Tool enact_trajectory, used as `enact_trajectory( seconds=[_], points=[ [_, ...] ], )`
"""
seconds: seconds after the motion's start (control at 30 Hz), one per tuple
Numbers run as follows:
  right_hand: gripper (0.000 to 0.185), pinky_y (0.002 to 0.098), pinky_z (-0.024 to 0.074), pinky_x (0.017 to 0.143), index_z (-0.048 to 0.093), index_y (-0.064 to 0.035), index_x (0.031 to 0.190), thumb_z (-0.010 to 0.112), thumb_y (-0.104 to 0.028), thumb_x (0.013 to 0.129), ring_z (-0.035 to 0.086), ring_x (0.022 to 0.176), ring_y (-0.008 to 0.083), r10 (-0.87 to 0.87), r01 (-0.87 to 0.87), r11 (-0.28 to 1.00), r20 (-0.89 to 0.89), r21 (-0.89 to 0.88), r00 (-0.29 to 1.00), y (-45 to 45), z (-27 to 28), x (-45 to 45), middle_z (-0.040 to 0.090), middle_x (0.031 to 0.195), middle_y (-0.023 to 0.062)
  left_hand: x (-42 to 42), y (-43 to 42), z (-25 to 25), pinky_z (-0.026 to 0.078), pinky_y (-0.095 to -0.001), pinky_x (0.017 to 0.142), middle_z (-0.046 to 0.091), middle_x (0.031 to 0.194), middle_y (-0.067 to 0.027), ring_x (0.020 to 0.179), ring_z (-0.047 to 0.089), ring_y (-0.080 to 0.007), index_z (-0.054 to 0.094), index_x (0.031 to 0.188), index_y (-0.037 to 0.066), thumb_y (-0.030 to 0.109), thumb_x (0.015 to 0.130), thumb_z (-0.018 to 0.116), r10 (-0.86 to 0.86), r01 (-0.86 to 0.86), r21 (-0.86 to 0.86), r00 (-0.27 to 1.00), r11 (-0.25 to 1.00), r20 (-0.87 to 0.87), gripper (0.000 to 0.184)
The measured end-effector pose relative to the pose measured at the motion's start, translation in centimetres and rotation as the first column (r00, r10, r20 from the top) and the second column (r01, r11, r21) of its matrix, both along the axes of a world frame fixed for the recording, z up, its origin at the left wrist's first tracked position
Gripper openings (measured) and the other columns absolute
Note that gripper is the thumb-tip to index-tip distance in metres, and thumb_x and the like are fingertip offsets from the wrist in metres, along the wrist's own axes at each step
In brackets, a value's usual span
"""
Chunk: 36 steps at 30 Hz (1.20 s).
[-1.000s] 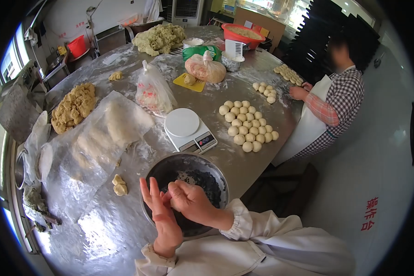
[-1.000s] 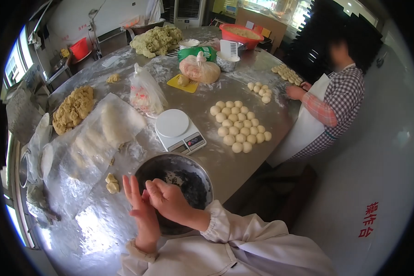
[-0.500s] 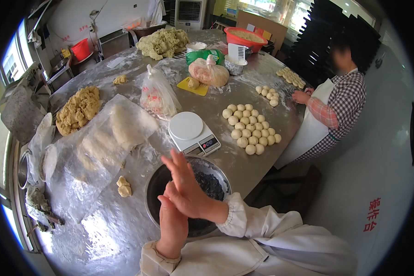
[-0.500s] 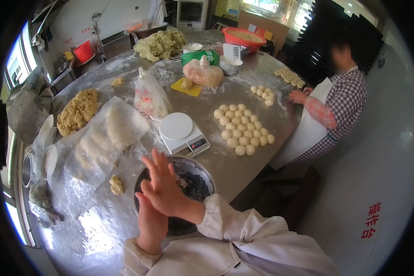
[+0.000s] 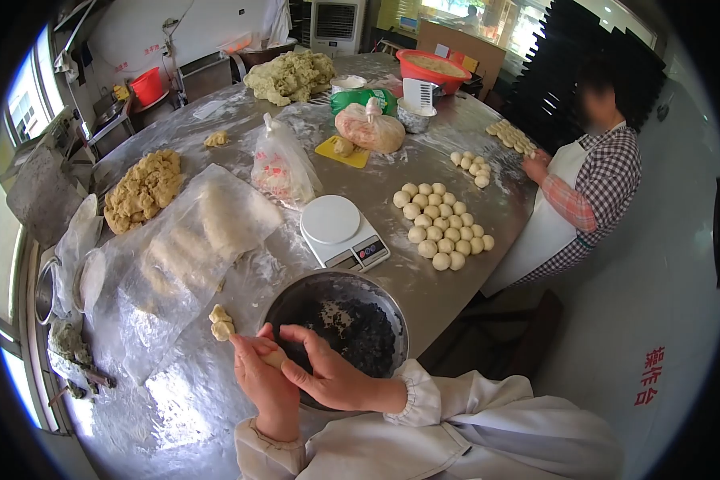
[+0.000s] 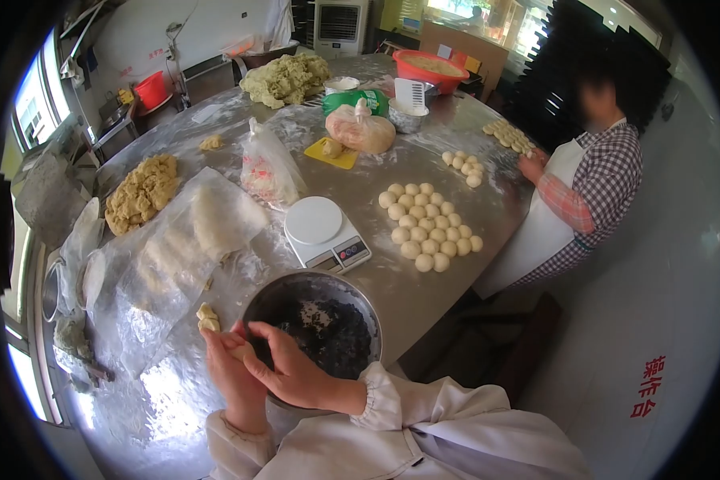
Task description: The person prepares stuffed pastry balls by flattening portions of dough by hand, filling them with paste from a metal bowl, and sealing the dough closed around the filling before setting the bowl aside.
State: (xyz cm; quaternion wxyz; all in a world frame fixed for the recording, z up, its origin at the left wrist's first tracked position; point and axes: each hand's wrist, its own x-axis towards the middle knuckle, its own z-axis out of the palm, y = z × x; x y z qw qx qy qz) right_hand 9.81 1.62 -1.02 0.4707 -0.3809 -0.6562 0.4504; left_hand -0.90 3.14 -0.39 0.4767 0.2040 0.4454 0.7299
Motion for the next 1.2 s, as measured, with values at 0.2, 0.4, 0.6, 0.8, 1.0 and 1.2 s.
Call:
enact_trajectory(
  seconds=[0.2,0.4,0.6,0.8,1.0,1.2],
  points=[
    [0.035,0.0306,0.0498,0.081,0.054,-0.0005,0.115,0.045,-0.033,0.106,0.065,0.092,0.0193,0.059,-0.079,0.976,-0.103,-0.205,0.993,0.9,0.6,1.2,0.066,0.102,0.0117,-0.5,-1.1,-0.2,0.035,-0.0409,0.109,0.053,0.135,-0.0157,0.126,0.049,-0.0245,0.049,0.131,0.003,0.055,0.102,0.040,-0.441,0.390,0.300,0.888,0.871,0.126,0.061],
    [0.048,0.0282,0.0492,0.076,0.053,-0.0034,0.117,0.033,-0.046,0.106,0.059,0.085,0.0130,0.084,-0.083,0.996,-0.035,0.008,0.996,0.2,1.7,0.7,0.060,0.100,0.0056,-1.5,-1.4,-3.0,0.041,-0.0441,0.107,0.067,0.115,-0.0159,0.110,0.063,-0.0295,0.064,0.109,-0.003,0.051,0.102,0.042,-0.457,0.474,0.222,0.881,0.852,-0.125,0.059],
    [0.056,0.0227,0.0441,0.060,0.051,-0.0057,0.119,0.028,-0.055,0.104,0.051,0.067,0.0087,0.099,-0.160,0.908,-0.174,-0.386,0.980,0.2,1.4,1.6,0.056,0.086,0.0014,1.5,-1.6,2.6,0.039,-0.0478,0.107,0.066,0.119,-0.0186,0.111,0.063,-0.0323,0.064,0.106,-0.002,0.060,0.097,0.042,-0.220,0.168,0.165,0.898,0.972,0.381,0.066],
    [0.051,0.0272,0.0454,0.061,0.053,-0.0043,0.115,0.040,-0.052,0.103,0.054,0.069,0.0093,0.172,-0.251,0.906,-0.245,-0.340,0.954,-0.4,2.8,1.5,0.058,0.086,0.0029,-1.3,-1.8,-1.3,0.045,-0.0358,0.100,0.064,0.124,-0.0209,0.115,0.061,-0.0261,0.064,0.106,-0.003,0.044,0.101,0.052,-0.420,0.476,0.143,0.856,0.868,-0.302,0.048],
    [0.045,0.0265,0.0439,0.058,0.051,-0.0027,0.115,0.040,-0.045,0.105,0.053,0.063,0.0109,0.084,-0.168,0.901,-0.219,-0.400,0.972,0.4,1.9,1.9,0.058,0.080,0.0043,1.8,-1.6,2.8,0.043,-0.0396,0.104,0.061,0.129,-0.0186,0.124,0.055,-0.0284,0.060,0.119,-0.004,0.048,0.101,0.049,-0.229,0.175,0.267,0.955,0.948,0.186,0.056],
    [0.047,0.0258,0.0441,0.057,0.051,-0.0020,0.114,0.040,-0.046,0.105,0.054,0.062,0.0112,0.072,-0.081,0.995,-0.127,-0.065,0.989,0.1,0.5,0.6,0.058,0.081,0.0048,-0.7,-2.1,-0.5,0.036,-0.0435,0.110,0.071,0.102,-0.0132,0.126,0.054,-0.0323,0.064,0.104,-0.002,0.036,0.104,0.049,-0.390,0.489,0.196,0.834,0.850,-0.390,0.041]
  ],
)
